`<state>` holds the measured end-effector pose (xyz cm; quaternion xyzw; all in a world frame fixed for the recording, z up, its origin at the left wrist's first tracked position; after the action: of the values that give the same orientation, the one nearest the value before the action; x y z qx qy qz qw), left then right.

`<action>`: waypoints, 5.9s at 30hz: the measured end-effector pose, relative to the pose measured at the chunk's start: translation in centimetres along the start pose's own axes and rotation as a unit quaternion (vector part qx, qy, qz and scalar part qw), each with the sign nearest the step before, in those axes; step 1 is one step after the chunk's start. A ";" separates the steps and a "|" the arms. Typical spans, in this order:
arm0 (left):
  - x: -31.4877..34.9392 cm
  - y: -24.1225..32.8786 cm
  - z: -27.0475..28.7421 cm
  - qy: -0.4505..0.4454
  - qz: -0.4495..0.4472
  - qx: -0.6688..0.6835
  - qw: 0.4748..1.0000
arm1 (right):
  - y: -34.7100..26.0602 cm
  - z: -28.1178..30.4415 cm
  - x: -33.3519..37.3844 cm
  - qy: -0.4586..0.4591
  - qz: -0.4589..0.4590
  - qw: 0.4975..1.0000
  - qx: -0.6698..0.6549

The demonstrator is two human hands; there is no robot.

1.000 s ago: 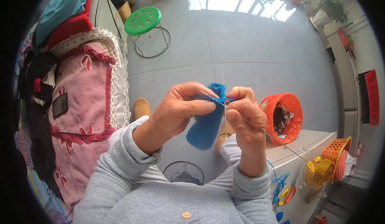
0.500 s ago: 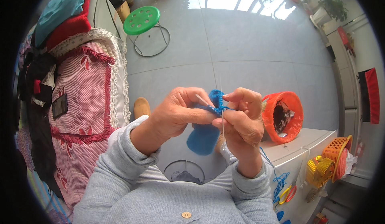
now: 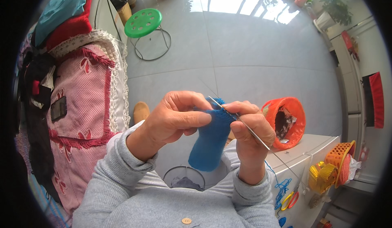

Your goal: The person knits a blue fabric using two metal needles and blue yarn. They hold the needles and yarn, repeatedly forming stitches and pulling the yarn through loops to extend the knitted piece.

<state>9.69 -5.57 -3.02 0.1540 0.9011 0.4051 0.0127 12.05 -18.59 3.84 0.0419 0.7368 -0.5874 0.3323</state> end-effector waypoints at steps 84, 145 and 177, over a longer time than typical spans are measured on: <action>0.2 0.3 2.1 0.092 -0.025 -0.013 0.995 | 0.4 -1.2 -0.4 -0.064 -0.057 0.996 0.004; -0.1 -0.3 1.8 0.096 0.019 0.027 0.995 | 1.1 -0.3 -0.1 -0.048 -0.090 0.993 -0.055; 0.3 1.4 2.4 0.175 -0.082 -0.157 0.968 | -1.1 -2.8 0.5 -0.086 0.066 0.970 0.219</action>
<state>10.16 -2.82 -3.59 0.0025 0.8238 0.5600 -0.0885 9.95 -16.58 4.70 0.1120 0.5544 -0.7126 0.4151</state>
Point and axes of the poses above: each hand's wrist, its own x-axis away from the middle knuckle, its own z-axis out of the back of the hand, y = z × x, the point moved 10 cm from there along -x, towards the middle knuckle, and after that the axes turned 5 degrees about -x, right-handed, at the moved point
